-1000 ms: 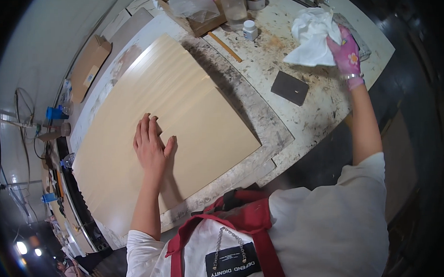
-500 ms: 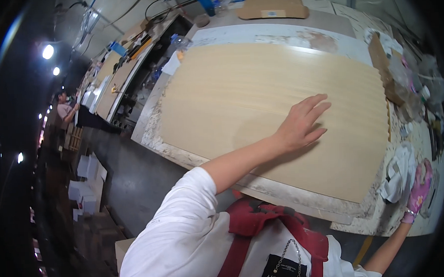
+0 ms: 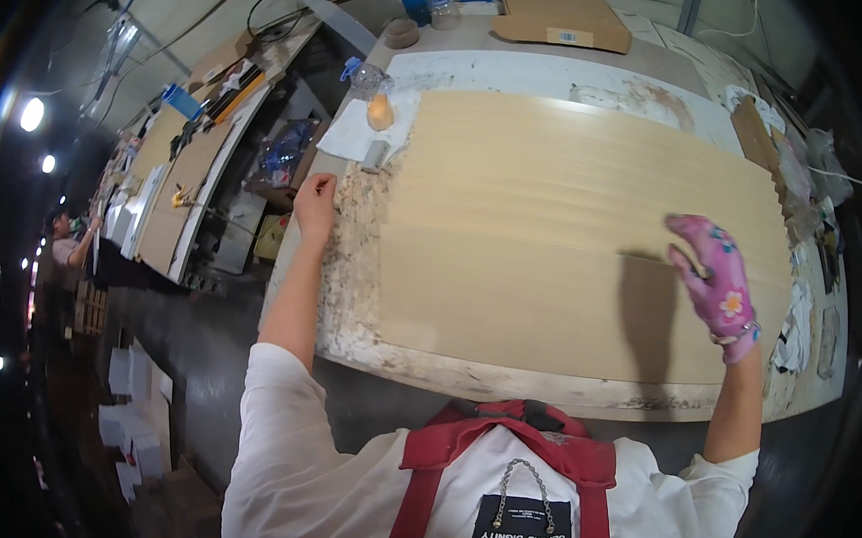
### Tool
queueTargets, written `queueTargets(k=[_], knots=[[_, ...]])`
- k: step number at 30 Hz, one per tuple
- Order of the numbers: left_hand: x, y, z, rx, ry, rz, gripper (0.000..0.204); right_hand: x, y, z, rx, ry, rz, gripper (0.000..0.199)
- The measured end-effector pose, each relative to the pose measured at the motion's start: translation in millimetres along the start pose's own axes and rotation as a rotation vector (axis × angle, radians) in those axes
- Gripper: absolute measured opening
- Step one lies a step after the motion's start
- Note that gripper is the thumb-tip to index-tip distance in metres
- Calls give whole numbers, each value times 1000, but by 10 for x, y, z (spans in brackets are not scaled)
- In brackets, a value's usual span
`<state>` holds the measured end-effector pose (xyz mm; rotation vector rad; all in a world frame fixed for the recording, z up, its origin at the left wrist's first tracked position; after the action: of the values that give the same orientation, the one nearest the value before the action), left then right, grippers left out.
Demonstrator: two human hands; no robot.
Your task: The person applies glue to the edge of wood panels using a wooden stick, uses a sanding block to smooth the surface, and wipes the edge with a cloth.
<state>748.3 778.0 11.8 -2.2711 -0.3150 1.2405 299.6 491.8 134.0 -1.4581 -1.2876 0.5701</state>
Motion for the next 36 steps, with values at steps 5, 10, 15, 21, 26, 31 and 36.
queueTargets(k=[5,10,15,21,26,31,36], knots=[[608,648,-431,230,-116,-58,25,951,352,-613,135,-188,17,28],[718,1103,-526,198,-34,-216,41,1471,748,-1041,260,-356,-12,31],[665,864,-528,268,-407,608,48,1781,1051,-1502,271,-414,-83,31],[-416,739,77,825,-738,1917,37,1728,1942,-2424,394,72,-1106,40],[-648,859,270,856,-877,2092,34,1828,2480,-2550,707,202,-1586,35],[-129,987,-328,767,-432,1032,28,1476,2379,-2849,378,404,-1537,31],[256,1057,-1671,205,111,341,25,1210,2506,-3199,448,499,-1359,32]])
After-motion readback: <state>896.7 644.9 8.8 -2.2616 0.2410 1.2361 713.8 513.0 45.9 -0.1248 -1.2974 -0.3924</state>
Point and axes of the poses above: each hand's wrist, its own z-axis away from the middle knuckle, its own y-axis out of the palm, x = y × z, the point moved 7 cm from there along -z, towards the middle knuckle, and after that the axes turned 4 degrees about z, right-handed, at the moved point
